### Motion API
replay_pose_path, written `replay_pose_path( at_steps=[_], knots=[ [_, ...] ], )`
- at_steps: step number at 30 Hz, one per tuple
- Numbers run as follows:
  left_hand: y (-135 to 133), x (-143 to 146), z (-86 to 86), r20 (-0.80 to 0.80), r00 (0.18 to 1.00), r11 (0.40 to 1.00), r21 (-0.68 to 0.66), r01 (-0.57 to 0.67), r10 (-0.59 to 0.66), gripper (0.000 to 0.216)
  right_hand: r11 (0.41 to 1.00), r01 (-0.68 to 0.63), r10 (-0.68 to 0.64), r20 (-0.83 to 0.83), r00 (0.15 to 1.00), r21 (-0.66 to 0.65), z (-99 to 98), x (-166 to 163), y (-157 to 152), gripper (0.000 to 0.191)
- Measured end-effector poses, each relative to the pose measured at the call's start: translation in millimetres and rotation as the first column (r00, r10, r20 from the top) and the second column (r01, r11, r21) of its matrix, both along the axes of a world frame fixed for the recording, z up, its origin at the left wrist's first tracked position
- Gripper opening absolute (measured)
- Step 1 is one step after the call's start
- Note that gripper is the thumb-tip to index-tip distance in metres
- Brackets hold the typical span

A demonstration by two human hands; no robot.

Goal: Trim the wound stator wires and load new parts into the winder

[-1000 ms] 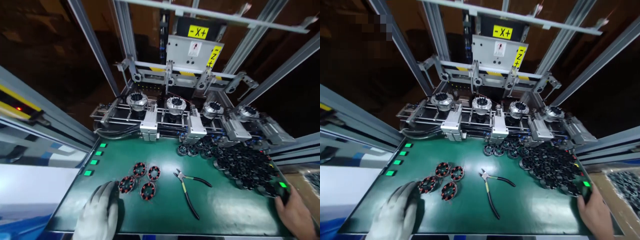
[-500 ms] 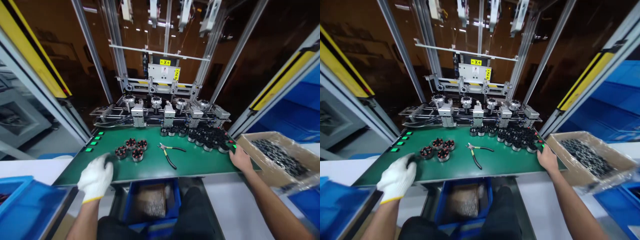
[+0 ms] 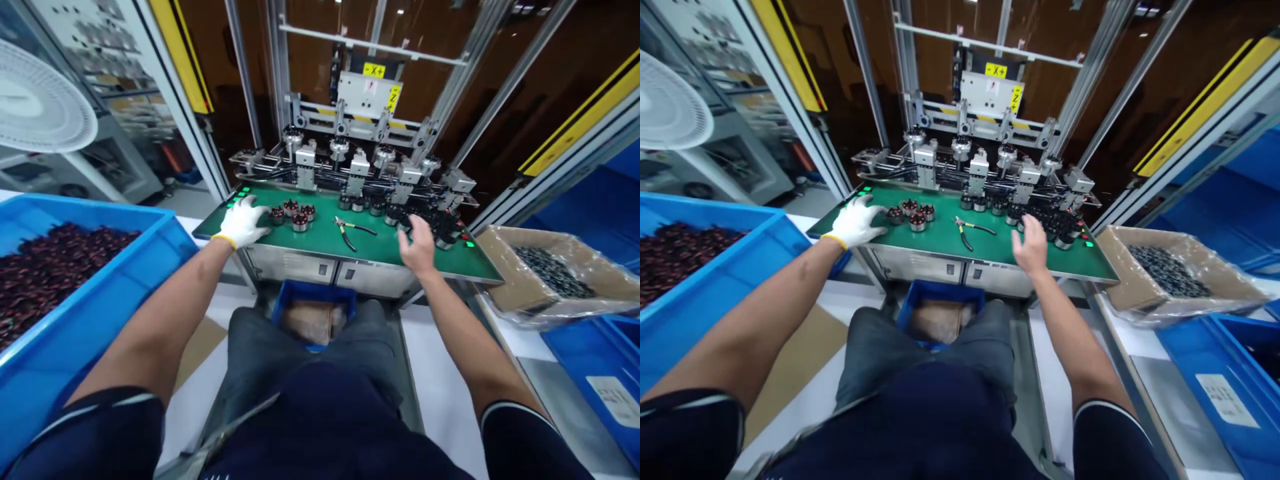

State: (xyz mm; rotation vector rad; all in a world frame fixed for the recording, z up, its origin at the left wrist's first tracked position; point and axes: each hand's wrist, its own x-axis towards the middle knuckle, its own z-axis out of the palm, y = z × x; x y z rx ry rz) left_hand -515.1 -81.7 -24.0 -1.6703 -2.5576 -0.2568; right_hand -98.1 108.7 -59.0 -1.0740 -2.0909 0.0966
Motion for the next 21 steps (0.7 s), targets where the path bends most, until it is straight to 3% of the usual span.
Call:
replay_pose_path(
  at_steps=[4, 9, 12, 16, 19, 21],
  knots=[
    [19.9, -4.3, 5.4, -0.073, 0.994, 0.997, -0.001, 0.079, -0.079, 0.060, 0.931, -0.364, 0.363, -0.023, 0.931, -0.036, 5.1, -90.0, -49.8, 0.032],
    [16.1, -15.8, 3.8, -0.113, 0.982, 0.988, -0.013, 0.153, -0.153, 0.034, 0.808, -0.533, 0.519, -0.125, 0.845, -0.250, 4.8, -178.4, -94.6, 0.018],
    [-7.6, -19.3, -2.2, -0.124, 0.982, 0.989, 0.033, 0.145, -0.140, 0.032, 0.694, -0.558, 0.515, -0.228, 0.826, -0.454, -4.4, -225.7, -114.7, 0.018],
    [-40.1, -12.0, -15.9, -0.147, 0.989, 0.983, 0.186, 0.008, 0.020, 0.036, 0.478, -0.517, 0.410, -0.340, 0.846, -0.710, -11.1, -280.8, -124.0, 0.019],
    [-49.4, -3.6, -30.2, -0.142, 0.985, 0.964, 0.258, -0.061, 0.100, 0.028, 0.316, -0.473, 0.348, -0.364, 0.864, -0.823, -9.6, -308.1, -119.2, 0.024],
    [-49.9, 1.1, -38.5, -0.133, 0.987, 0.963, 0.263, -0.054, 0.092, 0.027, 0.241, -0.446, 0.320, -0.363, 0.875, -0.862, -7.8, -318.4, -115.3, 0.027]
  ],
)
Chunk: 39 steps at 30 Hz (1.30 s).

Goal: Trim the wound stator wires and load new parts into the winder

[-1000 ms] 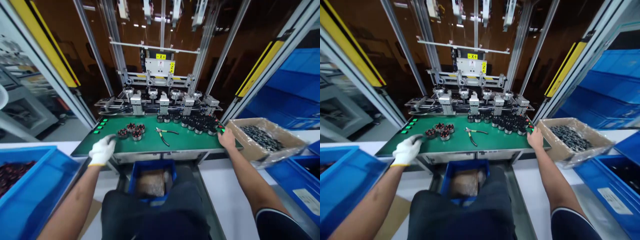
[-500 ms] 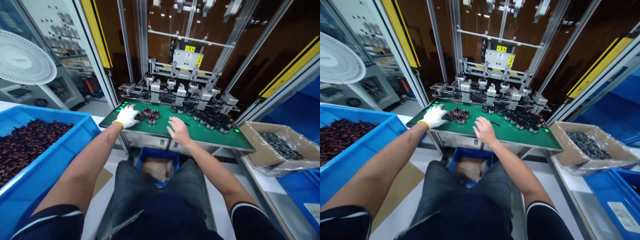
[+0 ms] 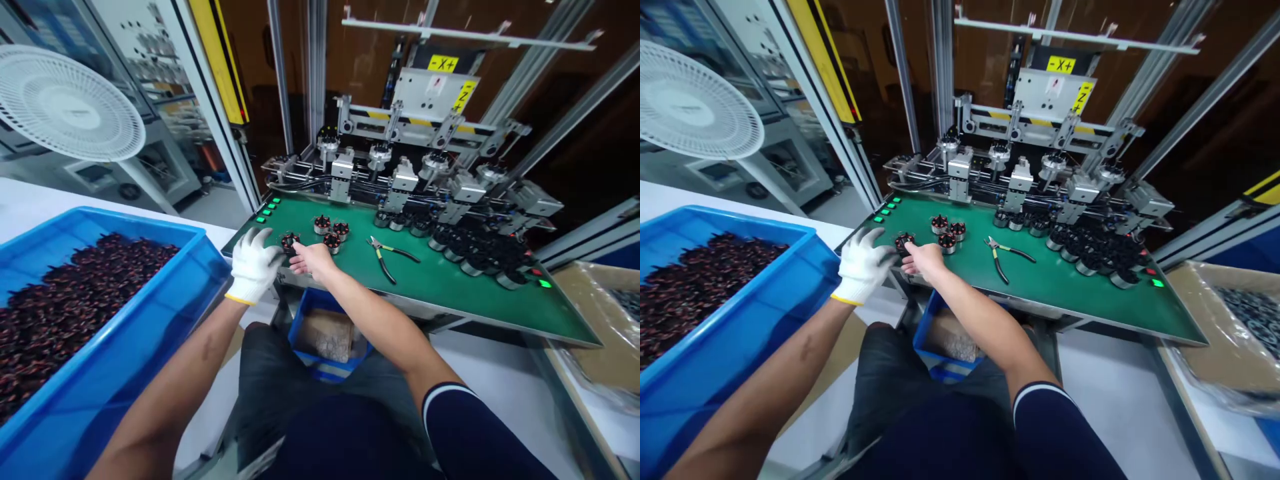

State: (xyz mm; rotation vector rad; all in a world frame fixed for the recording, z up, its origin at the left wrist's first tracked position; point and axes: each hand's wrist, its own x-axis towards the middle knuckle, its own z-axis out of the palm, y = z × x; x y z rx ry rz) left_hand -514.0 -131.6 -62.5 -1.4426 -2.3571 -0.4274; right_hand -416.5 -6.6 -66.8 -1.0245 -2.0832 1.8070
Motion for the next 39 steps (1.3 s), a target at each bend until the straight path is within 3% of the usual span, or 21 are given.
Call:
replay_pose_path(
  at_steps=[4, 9, 13, 16, 18, 22, 29, 34, 39],
  knots=[
    [-2.6, 6.3, -1.4, 0.006, 0.998, 0.998, -0.031, 0.060, -0.060, 0.025, 0.995, -0.001, 0.006, 0.055, 0.998, -0.096, 3.7, -4.8, 4.0, 0.027],
    [1.4, 3.1, 28.8, -0.036, 0.991, 0.983, -0.133, 0.126, -0.132, 0.037, 0.992, -0.009, 0.021, 0.100, 0.995, -0.124, 10.9, 8.6, 7.1, 0.024],
    [28.2, -4.5, 51.2, -0.068, 0.967, 0.917, -0.339, 0.210, -0.247, 0.031, 0.996, -0.006, 0.016, 0.110, 0.994, -0.094, 19.4, 25.3, 9.0, 0.019],
    [44.6, -6.7, 58.0, -0.054, 0.950, 0.878, -0.402, 0.261, -0.307, 0.027, 0.998, -0.001, 0.007, 0.088, 0.996, -0.063, 24.6, 41.2, 11.1, 0.005],
    [49.1, -6.1, 58.8, -0.043, 0.943, 0.857, -0.432, 0.281, -0.331, 0.032, 0.999, -0.003, 0.006, 0.064, 0.998, -0.052, 26.7, 52.0, 13.3, 0.009],
    [49.2, -2.2, 56.9, -0.018, 0.933, 0.831, -0.460, 0.312, -0.360, 0.033, 0.999, -0.011, 0.012, 0.027, 1.000, -0.047, 27.3, 65.3, 17.2, 0.020],
    [41.9, -9.6, 56.4, 0.013, 0.932, 0.806, -0.497, 0.321, -0.363, 0.029, 0.989, -0.128, 0.128, -0.010, 0.992, -0.077, 26.1, 77.7, 22.6, 0.013],
    [37.9, -18.6, 70.4, -0.001, 0.937, 0.813, -0.497, 0.303, -0.350, 0.030, 0.966, -0.225, 0.228, 0.013, 0.973, -0.124, 31.9, 112.0, 41.8, 0.010],
    [63.3, 3.9, 82.4, -0.042, 0.957, 0.871, -0.427, 0.243, -0.287, 0.052, 0.993, 0.004, -0.001, 0.022, 1.000, -0.121, 25.5, 122.5, 59.3, 0.021]
  ],
)
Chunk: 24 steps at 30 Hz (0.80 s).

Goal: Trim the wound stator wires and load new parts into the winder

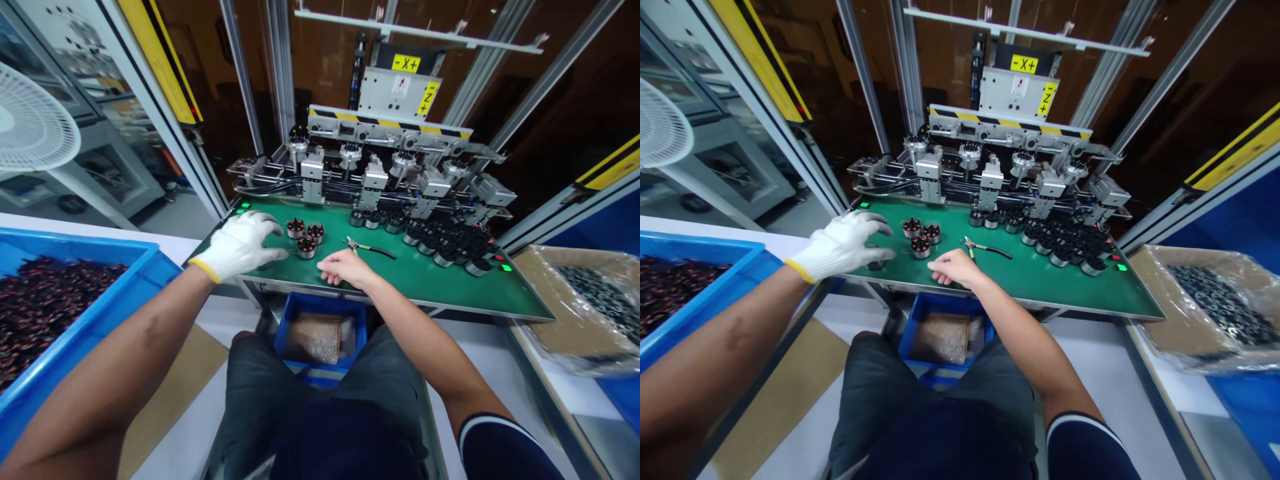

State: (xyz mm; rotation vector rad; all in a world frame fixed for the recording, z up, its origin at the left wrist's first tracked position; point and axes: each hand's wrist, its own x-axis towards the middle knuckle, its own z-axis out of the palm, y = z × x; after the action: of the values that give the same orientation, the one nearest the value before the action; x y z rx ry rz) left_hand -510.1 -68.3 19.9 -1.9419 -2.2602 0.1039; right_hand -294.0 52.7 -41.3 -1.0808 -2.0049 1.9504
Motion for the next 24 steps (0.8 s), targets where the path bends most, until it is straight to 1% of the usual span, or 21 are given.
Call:
replay_pose_path(
  at_steps=[2, 4, 7, 9, 12, 14, 16, 19, 21, 24],
  knots=[
    [12.6, 19.0, -6.3, -0.017, 1.000, 0.999, -0.031, -0.008, 0.007, 0.043, 0.997, 0.072, -0.072, 0.008, 0.997, -0.016, -5.4, -11.2, -1.5, 0.023],
    [18.4, 39.1, -16.6, -0.027, 1.000, 0.998, -0.069, 0.004, -0.006, 0.037, 0.994, 0.109, -0.109, 0.019, 0.994, -0.030, -10.4, -26.2, -5.8, 0.023],
    [11.5, 63.5, -28.8, -0.025, 0.997, 0.995, -0.078, 0.065, -0.067, 0.041, 0.991, 0.133, -0.132, 0.035, 0.991, -0.022, -15.7, -44.5, -10.8, 0.024],
    [1.7, 72.3, -29.7, -0.017, 0.995, 0.992, -0.071, 0.101, -0.102, 0.041, 0.991, 0.131, -0.130, 0.042, 0.991, 0.000, -18.0, -48.7, -11.3, 0.023],
    [-6.1, 72.5, -20.5, -0.012, 0.994, 0.994, -0.022, 0.107, -0.107, 0.038, 0.996, 0.087, -0.089, 0.050, 0.995, 0.034, -19.7, -42.5, -9.4, 0.021],
    [-1.7, 66.5, -13.3, -0.024, 0.995, 0.994, 0.036, 0.101, -0.100, 0.037, 0.997, 0.047, -0.050, 0.053, 0.997, 0.056, -19.3, -34.1, -8.2, 0.020],
    [9.6, 60.3, -10.4, -0.036, 0.992, 0.991, 0.057, 0.123, -0.121, 0.038, 0.997, 0.022, -0.026, 0.052, 0.998, 0.080, -18.0, -25.8, -7.8, 0.017],
    [29.6, 56.4, -15.8, -0.034, 0.981, 0.981, 0.007, 0.192, -0.191, 0.030, 0.992, 0.023, -0.028, 0.040, 0.999, 0.125, -16.0, -15.5, -8.9, 0.007],
    [38.7, 55.8, -21.9, -0.029, 0.974, 0.974, -0.024, 0.225, -0.225, 0.028, 0.986, 0.026, -0.031, 0.027, 0.999, 0.166, -15.6, -8.1, -9.6, 0.010],
    [41.9, 50.6, -27.4, -0.018, 0.965, 0.963, -0.062, 0.260, -0.262, 0.028, 0.969, -0.010, 0.007, 0.015, 1.000, 0.245, -16.2, 6.2, -9.4, 0.016]
  ],
)
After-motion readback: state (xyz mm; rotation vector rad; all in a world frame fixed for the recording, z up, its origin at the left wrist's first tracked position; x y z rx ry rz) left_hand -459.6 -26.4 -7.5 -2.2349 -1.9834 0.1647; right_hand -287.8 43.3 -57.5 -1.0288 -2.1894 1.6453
